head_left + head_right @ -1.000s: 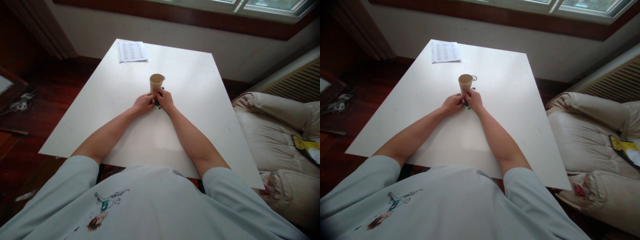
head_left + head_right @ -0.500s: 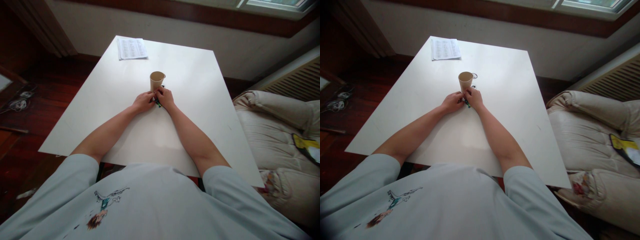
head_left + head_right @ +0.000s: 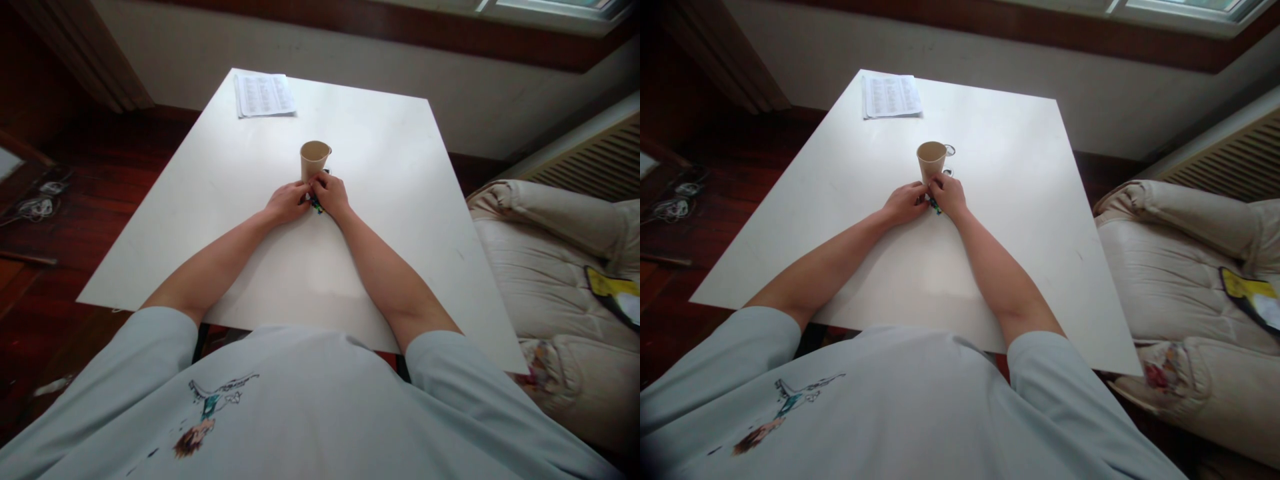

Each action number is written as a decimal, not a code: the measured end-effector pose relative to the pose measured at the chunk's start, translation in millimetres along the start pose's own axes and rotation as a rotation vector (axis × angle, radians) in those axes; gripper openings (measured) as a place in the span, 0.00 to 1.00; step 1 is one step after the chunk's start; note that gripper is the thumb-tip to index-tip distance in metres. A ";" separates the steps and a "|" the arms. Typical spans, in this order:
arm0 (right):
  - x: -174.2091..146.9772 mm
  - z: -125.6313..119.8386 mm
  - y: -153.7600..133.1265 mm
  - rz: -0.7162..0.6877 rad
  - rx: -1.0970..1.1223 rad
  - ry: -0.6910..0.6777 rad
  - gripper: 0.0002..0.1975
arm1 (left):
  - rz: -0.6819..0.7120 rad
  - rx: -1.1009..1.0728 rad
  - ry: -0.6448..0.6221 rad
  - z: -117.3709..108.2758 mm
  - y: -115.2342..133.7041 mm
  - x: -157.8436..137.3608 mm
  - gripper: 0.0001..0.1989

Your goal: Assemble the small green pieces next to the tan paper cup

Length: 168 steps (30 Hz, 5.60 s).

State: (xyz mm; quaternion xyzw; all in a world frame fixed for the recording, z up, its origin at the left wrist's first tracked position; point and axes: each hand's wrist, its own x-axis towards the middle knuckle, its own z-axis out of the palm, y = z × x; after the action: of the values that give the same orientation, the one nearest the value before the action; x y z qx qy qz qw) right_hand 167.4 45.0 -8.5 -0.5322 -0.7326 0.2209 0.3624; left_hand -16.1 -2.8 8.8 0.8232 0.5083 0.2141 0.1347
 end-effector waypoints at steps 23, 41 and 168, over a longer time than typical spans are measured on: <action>-1.7 -5.3 -9.4 -0.021 0.023 -0.021 0.15 | -0.013 -0.023 -0.025 -3.6 4.4 -0.8 0.13; -1.8 -4.1 -7.6 0.029 0.011 -0.011 0.12 | -0.006 0.012 -0.016 -1.1 0.8 -0.1 0.15; -4.1 -8.6 -16.8 0.023 0.017 -0.016 0.12 | -0.019 0.012 -0.026 -3.2 3.2 -0.6 0.14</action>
State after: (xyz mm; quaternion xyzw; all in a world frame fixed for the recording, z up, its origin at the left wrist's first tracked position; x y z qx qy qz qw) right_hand 164.3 35.0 7.7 -0.5357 -0.7275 0.2355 0.3582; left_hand -15.4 -4.8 12.9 0.8219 0.5154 0.1993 0.1383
